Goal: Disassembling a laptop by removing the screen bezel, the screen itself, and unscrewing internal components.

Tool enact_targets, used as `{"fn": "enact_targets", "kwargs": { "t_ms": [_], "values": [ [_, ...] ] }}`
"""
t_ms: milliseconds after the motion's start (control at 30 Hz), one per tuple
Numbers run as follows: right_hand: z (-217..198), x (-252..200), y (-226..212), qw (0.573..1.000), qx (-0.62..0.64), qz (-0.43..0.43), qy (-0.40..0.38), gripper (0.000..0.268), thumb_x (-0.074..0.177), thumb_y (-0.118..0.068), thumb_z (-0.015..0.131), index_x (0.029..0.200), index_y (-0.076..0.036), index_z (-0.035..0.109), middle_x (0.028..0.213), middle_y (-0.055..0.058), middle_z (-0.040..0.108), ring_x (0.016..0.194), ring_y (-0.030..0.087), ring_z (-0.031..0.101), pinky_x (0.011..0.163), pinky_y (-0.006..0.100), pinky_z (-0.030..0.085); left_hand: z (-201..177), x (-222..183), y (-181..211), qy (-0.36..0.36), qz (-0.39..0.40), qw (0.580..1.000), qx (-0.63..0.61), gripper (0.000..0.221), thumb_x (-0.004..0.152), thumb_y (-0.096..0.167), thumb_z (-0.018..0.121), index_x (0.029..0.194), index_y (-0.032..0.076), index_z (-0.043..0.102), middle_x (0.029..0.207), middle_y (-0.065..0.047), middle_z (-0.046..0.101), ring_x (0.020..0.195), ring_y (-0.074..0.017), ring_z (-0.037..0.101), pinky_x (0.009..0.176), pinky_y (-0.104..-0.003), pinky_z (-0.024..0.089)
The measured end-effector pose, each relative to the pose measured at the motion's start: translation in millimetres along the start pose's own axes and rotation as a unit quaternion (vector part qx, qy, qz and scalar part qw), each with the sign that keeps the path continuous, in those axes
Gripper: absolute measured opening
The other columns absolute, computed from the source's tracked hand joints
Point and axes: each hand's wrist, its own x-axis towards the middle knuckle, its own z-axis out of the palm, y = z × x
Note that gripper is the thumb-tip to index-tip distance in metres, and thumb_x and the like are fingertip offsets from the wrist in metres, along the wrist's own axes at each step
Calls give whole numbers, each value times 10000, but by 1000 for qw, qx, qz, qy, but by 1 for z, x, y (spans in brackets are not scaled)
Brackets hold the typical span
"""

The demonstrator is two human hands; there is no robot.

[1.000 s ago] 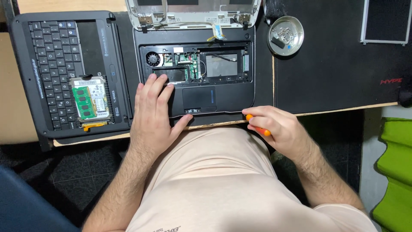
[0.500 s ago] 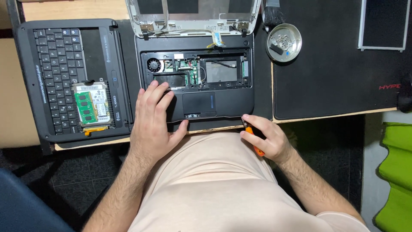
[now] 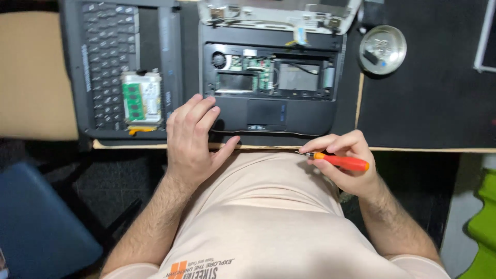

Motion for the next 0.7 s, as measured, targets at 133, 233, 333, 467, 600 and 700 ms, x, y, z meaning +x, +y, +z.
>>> {"fn": "enact_targets", "kwargs": {
  "t_ms": [133,233,333,467,600,700],
  "values": [
    [30,55,-5,997,51,9,-61,288,1126,71,749,1259,-48,523,1233,299,901,977,226,898,867,364,754,-7,-21,-17,60,-5,996,71,543,1067,515,1004,1407,121,850,1435,-57,831,1377,-377,758,1175,-559,509],
    [52,102,-2,993,30,-9,-117,327,1121,55,793,1229,-36,498,1146,275,920,866,210,874,815,339,740,-9,-29,-25,91,16,990,110,270,1090,451,998,1182,215,906,1281,12,848,1240,-295,747,1052,-516,485],
    [70,142,14,989,0,-21,-146,447,1131,39,827,1301,-37,420,1054,235,903,782,207,846,772,342,728,-3,-32,-28,114,6,986,118,203,1097,440,977,1093,259,886,1221,35,836,1215,-271,730,1049,-515,465],
    [99,188,24,971,-35,5,-235,395,1187,33,754,1412,11,429,1204,236,871,955,260,892,945,428,736,4,-30,-30,134,-11,984,117,318,1151,544,865,1195,230,888,1247,7,826,1306,-283,692,1153,-585,446],
    [108,224,22,941,-182,-14,-286,251,1267,-57,717,1402,29,524,1192,186,893,953,268,885,948,425,702,5,-29,-30,139,-19,982,126,490,1202,655,755,1269,184,873,1280,-32,813,1361,-313,674,1264,-731,376],
    [111,235,23,916,-276,8,-292,243,1283,-141,731,1415,-38,554,1177,154,925,841,297,857,773,379,660,8,-29,-31,139,-18,982,129,530,1193,680,752,1269,169,872,1267,-40,808,1360,-326,674,1263,-787,366]
  ]
}}
